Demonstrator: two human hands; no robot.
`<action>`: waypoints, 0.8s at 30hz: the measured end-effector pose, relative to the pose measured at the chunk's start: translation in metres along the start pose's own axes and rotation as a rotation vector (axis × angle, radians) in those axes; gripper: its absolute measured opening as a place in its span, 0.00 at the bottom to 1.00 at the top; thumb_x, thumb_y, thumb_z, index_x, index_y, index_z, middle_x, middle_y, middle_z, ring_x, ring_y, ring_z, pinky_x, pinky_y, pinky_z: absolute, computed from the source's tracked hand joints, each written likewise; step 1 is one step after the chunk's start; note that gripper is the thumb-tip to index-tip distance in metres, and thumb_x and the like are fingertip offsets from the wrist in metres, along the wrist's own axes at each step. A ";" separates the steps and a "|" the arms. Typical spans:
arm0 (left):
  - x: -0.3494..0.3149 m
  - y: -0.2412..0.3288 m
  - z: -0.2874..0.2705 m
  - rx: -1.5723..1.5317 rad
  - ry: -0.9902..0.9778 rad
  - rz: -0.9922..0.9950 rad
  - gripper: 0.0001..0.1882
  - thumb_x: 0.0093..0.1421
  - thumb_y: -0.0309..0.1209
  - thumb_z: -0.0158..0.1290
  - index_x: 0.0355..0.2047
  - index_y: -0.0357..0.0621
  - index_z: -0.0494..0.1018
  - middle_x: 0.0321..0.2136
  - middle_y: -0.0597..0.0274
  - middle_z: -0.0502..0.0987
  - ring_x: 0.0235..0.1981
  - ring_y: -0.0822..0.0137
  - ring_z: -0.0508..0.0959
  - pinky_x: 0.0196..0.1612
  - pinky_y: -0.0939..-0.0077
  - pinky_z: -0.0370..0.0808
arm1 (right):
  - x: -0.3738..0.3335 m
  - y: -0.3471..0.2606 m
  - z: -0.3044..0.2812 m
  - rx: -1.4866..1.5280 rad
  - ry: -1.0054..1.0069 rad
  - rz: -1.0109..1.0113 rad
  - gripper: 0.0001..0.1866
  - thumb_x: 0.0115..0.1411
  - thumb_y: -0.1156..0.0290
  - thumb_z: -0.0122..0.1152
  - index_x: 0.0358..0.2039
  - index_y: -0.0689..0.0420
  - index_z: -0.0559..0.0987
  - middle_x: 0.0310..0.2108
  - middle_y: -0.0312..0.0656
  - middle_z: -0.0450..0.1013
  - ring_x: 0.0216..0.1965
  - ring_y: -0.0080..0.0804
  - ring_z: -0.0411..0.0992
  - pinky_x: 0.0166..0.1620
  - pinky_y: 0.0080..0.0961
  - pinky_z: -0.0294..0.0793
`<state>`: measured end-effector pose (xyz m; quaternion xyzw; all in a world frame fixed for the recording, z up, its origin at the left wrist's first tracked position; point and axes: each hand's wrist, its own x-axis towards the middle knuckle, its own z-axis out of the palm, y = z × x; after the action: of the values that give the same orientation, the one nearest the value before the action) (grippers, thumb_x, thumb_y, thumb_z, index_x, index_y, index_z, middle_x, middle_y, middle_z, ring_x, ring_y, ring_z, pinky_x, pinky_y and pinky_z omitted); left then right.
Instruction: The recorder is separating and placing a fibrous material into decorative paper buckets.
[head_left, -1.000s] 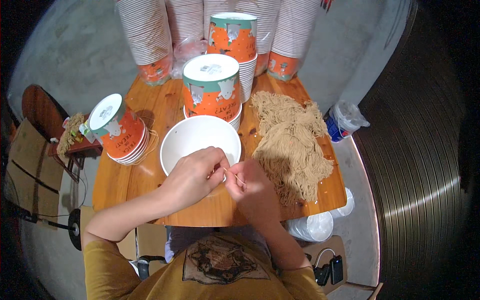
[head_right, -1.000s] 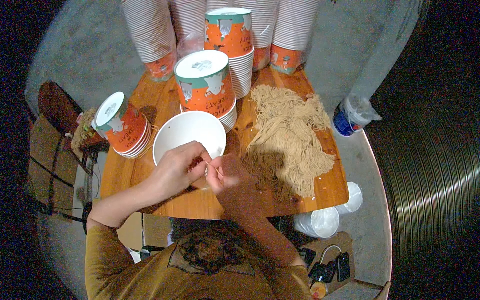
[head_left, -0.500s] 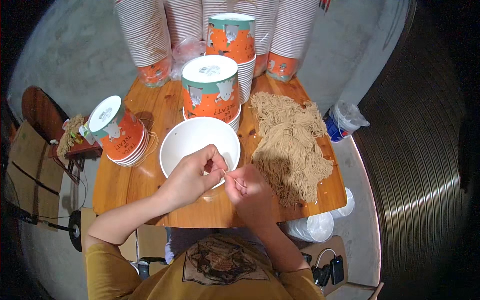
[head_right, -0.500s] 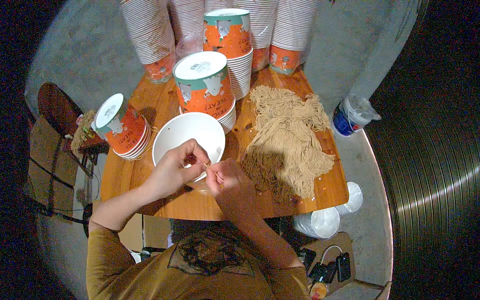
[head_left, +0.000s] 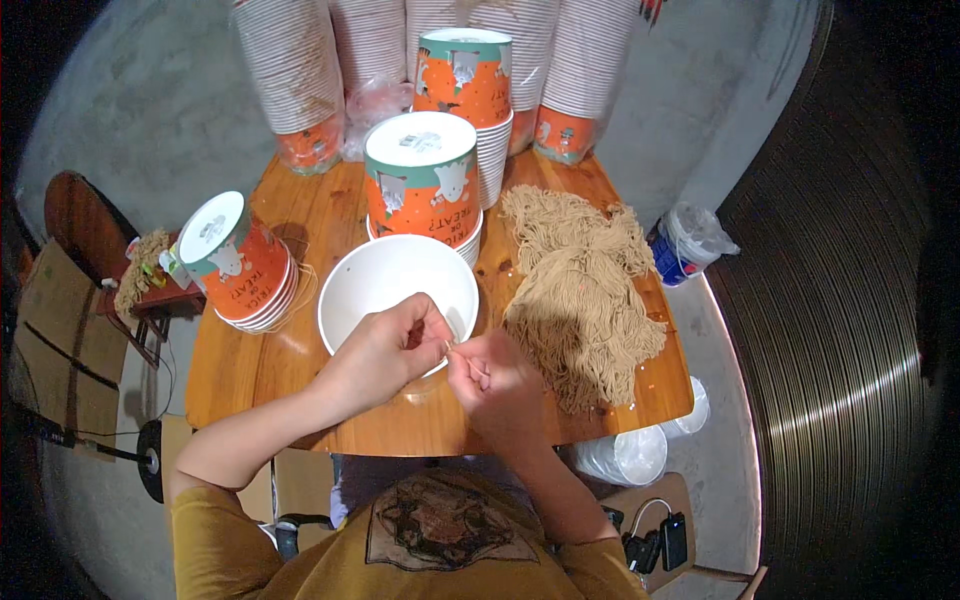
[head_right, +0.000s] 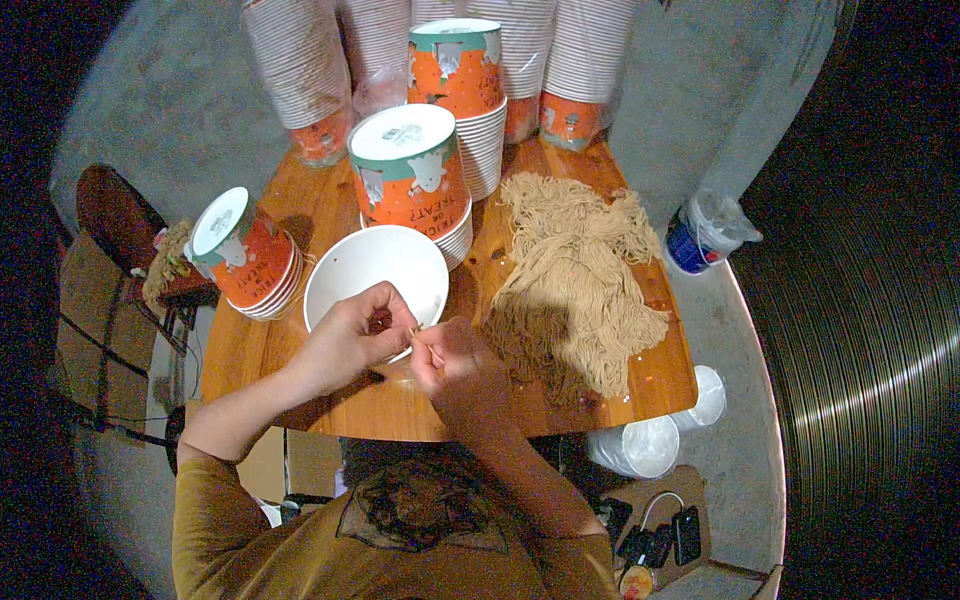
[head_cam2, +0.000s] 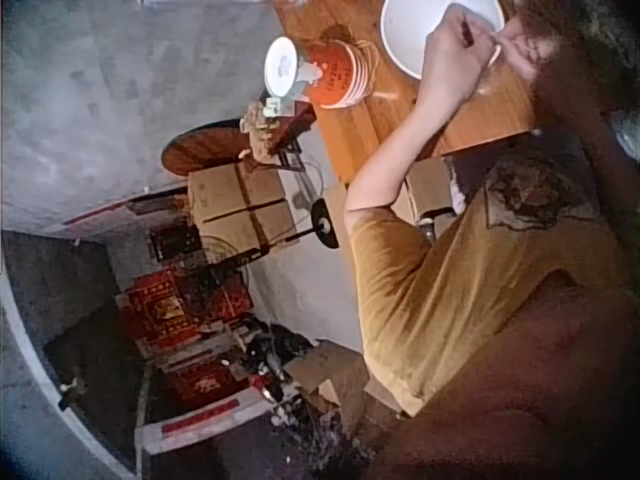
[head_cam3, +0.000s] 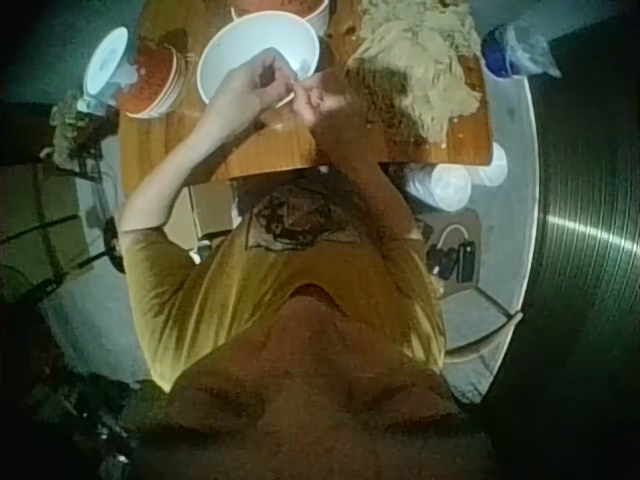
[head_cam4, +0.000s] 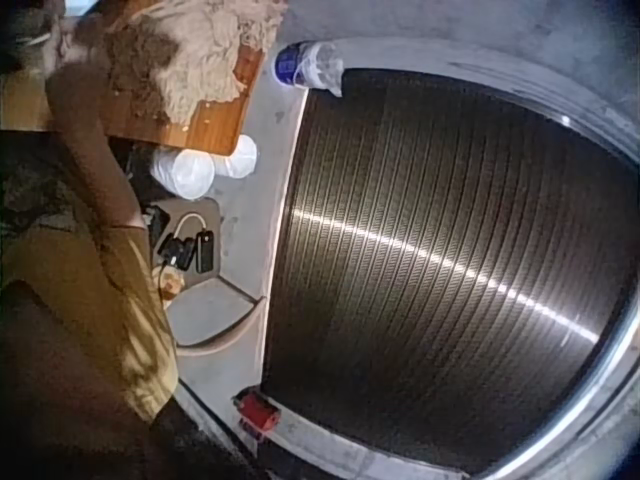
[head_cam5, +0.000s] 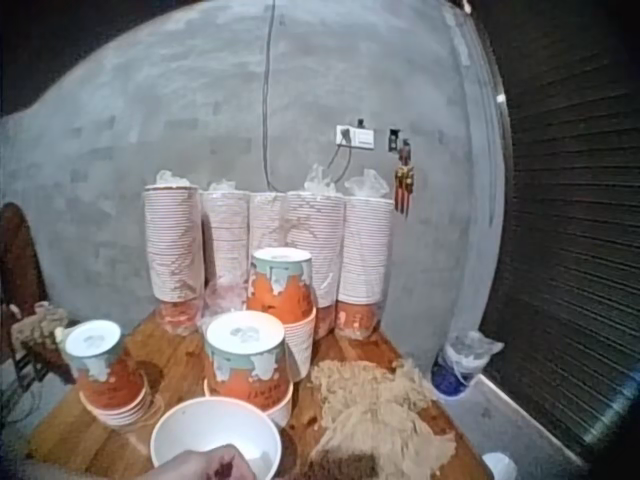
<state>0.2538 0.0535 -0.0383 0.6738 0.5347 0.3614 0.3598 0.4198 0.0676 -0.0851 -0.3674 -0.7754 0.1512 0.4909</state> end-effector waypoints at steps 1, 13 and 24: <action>-0.001 -0.001 0.000 -0.024 0.003 -0.008 0.06 0.59 0.27 0.54 0.32 0.38 0.69 0.21 0.69 0.69 0.24 0.78 0.68 0.28 0.79 0.69 | 0.000 0.000 0.001 0.002 0.000 -0.002 0.09 0.50 0.76 0.65 0.29 0.54 0.72 0.23 0.41 0.69 0.24 0.39 0.72 0.28 0.33 0.73; 0.003 0.003 0.001 -0.080 -0.007 0.040 0.05 0.58 0.24 0.53 0.32 0.39 0.69 0.24 0.70 0.68 0.27 0.78 0.67 0.34 0.81 0.68 | -0.001 -0.002 0.001 0.126 -0.010 0.132 0.08 0.51 0.76 0.63 0.29 0.55 0.72 0.23 0.42 0.70 0.24 0.37 0.73 0.29 0.30 0.73; 0.008 0.002 0.002 -0.192 -0.079 0.058 0.15 0.58 0.19 0.52 0.44 0.43 0.63 0.29 0.72 0.68 0.33 0.81 0.68 0.41 0.84 0.66 | 0.002 -0.002 0.004 0.415 0.061 0.392 0.02 0.60 0.76 0.55 0.32 0.60 0.73 0.23 0.29 0.66 0.23 0.12 0.62 0.27 0.14 0.63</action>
<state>0.2574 0.0612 -0.0369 0.6652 0.4633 0.3945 0.4328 0.4149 0.0679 -0.0845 -0.4064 -0.6269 0.3878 0.5399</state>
